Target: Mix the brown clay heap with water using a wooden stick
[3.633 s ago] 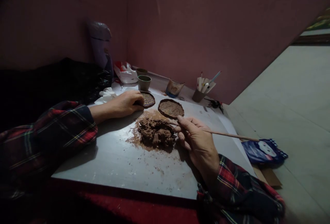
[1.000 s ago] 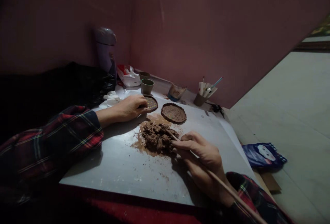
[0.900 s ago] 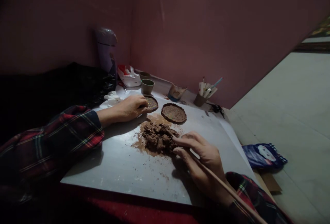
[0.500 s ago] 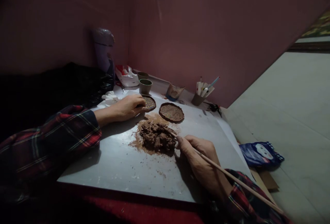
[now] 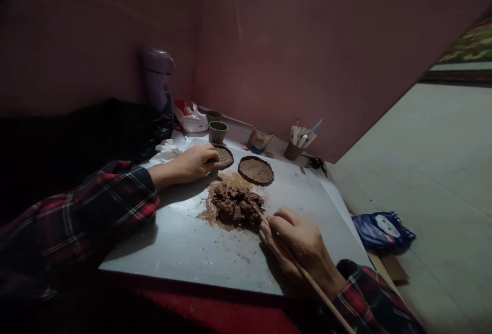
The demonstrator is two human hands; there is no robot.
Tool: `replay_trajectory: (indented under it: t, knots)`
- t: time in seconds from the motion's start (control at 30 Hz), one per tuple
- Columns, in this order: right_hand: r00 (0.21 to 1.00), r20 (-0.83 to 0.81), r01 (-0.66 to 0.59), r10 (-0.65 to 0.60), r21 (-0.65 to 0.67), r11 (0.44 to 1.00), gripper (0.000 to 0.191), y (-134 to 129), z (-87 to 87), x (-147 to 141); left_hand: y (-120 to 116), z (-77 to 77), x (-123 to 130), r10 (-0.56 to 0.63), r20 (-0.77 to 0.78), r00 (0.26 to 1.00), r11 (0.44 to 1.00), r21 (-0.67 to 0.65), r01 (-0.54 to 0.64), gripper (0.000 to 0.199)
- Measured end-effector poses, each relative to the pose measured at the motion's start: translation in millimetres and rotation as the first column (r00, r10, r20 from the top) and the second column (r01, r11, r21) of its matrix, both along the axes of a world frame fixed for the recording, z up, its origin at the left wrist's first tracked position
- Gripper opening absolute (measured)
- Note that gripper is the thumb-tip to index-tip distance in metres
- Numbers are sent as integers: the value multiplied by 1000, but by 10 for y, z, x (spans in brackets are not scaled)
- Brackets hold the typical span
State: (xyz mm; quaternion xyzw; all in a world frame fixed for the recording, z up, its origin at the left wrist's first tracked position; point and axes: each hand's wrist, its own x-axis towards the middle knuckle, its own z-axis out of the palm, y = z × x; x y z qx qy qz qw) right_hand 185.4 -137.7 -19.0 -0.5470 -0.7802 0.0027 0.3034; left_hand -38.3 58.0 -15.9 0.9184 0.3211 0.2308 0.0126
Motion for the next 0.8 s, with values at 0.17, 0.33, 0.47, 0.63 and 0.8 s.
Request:
replay_trajectory:
  t: [0.17,0.33,0.47,0.63,0.8]
  knots:
    - [999,31,-43,42,35,998,23,-30,-36,55,13,-24,-11,-11,-6,1000,1000,25,11,25]
    - [996,-51,72,-73,-12,997,39,-75,-49,57,20,-32,-11,-20,14,1000,999,34,19,19]
    - [1000,-6,4,-4,-61,998,30,-154,-64,20,16,-12,-7,-18,4,1000,999,26,18,21]
    - [995,57,-74,78,-58,996,19,-265,-41,26,5,13,-8,-7,-2,1000,1000,6,7,22]
    - [976,209,-72,56,72,995,20,-330,-30,30,0,29,-8,-13,-9,1000,1000,2,13,26]
